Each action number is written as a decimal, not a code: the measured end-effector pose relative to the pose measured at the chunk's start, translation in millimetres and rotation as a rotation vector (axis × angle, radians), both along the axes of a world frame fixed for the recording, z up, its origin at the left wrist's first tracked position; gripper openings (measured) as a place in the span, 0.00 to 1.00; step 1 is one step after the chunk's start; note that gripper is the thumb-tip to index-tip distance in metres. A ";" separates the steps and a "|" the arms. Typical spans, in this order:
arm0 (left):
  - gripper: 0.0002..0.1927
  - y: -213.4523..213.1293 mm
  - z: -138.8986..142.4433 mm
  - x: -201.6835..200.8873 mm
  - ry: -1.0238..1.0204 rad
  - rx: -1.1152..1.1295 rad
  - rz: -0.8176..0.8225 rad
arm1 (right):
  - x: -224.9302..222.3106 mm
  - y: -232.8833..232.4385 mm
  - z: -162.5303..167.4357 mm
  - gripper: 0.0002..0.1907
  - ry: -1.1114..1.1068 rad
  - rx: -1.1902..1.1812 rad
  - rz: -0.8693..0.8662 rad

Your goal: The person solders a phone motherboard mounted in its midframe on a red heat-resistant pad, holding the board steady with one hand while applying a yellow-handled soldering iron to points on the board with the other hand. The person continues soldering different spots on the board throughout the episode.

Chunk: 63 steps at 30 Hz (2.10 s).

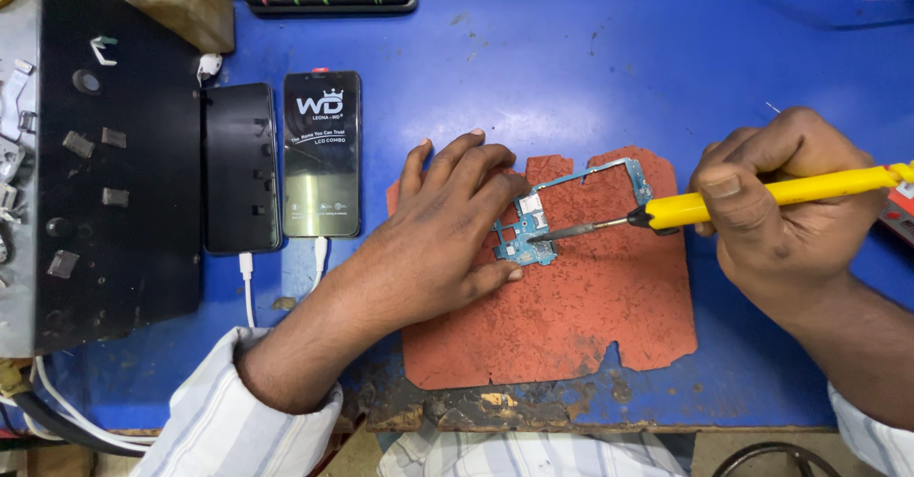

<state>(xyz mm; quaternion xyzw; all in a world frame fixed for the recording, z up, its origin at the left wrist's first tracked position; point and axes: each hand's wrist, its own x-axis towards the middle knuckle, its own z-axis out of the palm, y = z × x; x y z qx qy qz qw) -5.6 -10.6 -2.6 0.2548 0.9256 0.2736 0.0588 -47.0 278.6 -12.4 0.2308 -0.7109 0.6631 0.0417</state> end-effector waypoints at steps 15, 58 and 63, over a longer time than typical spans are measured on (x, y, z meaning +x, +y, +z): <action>0.40 -0.4 -1.1 0.7 0.000 0.004 -0.005 | 1.3 1.9 -0.2 0.15 -0.004 0.002 -0.005; 0.40 -0.2 -0.5 0.2 0.010 -0.009 -0.009 | 0.7 4.7 -0.2 0.17 0.011 0.007 -0.040; 0.40 -0.4 -0.4 0.4 0.014 -0.003 -0.008 | 0.9 5.2 2.0 0.15 0.008 0.055 -0.061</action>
